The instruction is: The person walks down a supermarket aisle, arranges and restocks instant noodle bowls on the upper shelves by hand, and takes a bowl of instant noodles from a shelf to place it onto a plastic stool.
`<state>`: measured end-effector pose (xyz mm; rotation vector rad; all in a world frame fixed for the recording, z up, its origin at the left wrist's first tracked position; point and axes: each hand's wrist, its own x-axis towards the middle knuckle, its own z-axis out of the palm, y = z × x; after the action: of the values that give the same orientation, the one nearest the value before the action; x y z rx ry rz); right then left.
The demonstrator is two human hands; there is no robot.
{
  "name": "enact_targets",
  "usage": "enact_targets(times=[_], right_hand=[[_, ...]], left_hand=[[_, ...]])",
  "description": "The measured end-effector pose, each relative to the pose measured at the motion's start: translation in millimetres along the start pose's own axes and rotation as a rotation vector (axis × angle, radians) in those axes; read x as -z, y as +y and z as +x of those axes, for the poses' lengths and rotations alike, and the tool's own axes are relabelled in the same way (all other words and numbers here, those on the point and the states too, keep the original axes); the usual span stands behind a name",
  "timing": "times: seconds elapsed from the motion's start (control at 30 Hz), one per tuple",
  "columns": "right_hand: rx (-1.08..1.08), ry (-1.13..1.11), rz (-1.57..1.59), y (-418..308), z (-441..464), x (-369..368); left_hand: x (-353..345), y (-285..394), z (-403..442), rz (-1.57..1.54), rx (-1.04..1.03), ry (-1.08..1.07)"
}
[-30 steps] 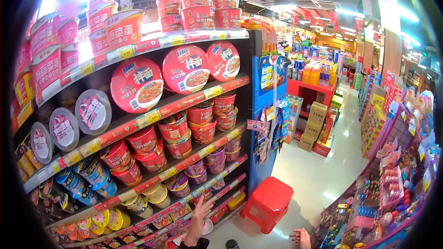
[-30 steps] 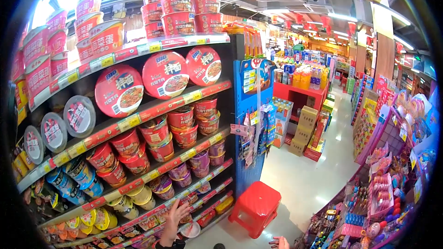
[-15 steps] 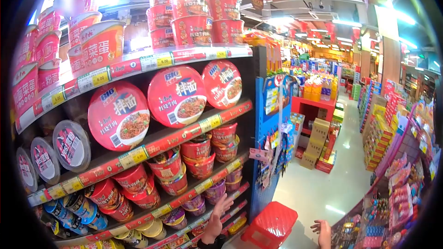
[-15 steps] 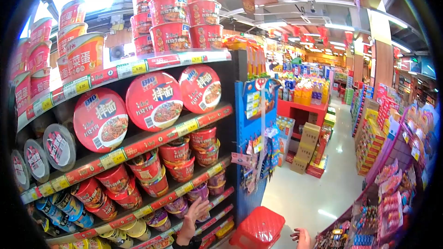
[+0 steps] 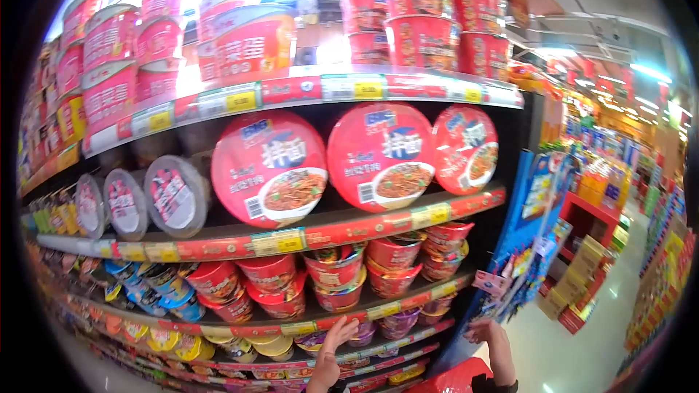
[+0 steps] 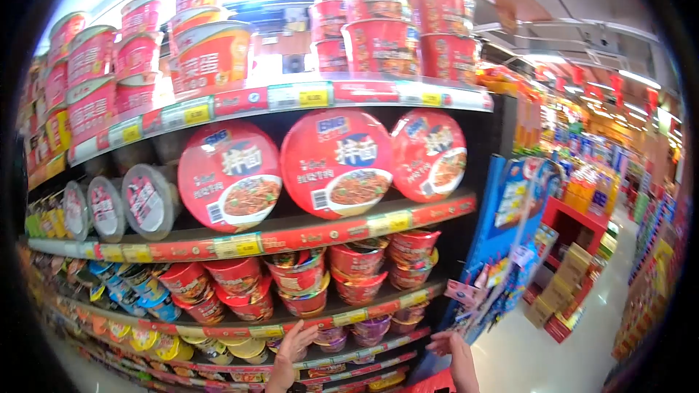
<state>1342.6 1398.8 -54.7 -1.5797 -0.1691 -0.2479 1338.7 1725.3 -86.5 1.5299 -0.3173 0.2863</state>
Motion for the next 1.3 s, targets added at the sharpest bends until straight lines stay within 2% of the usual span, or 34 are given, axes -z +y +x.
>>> enact_targets(times=[0.13,0.2,0.33,0.47,0.53,0.6,0.8,0.87,1.0,1.07,1.13,1.2,1.3], right_hand=[[0.127,-0.291,0.026,-43,61,-14],[0.285,-0.418,0.005,-69,84,-12],[0.455,-0.529,-0.108,-116,118,0],[0.694,-0.565,-0.195,-171,141,-1],[0.725,-0.557,-0.223,-189,153,-4],[0.777,-0.548,-0.247,-213,160,-12],[1.122,-0.560,-0.218,-289,195,-44],[1.245,-0.469,-0.225,-312,209,-72],[1.406,-0.488,-0.318,-354,232,-126],[1.445,-0.460,-0.366,-369,240,-155],[1.434,-0.430,-0.444,-379,244,-182],[1.376,-0.393,-0.549,-388,247,-204],[1.228,-0.476,-0.721,-405,251,-229]], left_hand=[[14,53,2,0.100,-0.133,0.118],[36,54,4,0.168,-0.215,0.078],[33,109,-5,0.244,-0.125,0.121],[49,152,-10,0.399,-0.119,0.064],[55,185,-6,0.597,-0.131,0.066],[78,208,2,1.019,-0.248,0.071],[114,313,44,1.594,-0.653,0.386],[122,340,64,1.745,-0.638,0.416],[120,383,113,2.057,-0.704,0.378],[116,400,138,2.082,-0.738,0.395],[111,412,157,2.014,-0.682,0.428],[104,416,171,2.001,-0.581,0.461],[121,415,199,1.934,-0.385,0.531]])
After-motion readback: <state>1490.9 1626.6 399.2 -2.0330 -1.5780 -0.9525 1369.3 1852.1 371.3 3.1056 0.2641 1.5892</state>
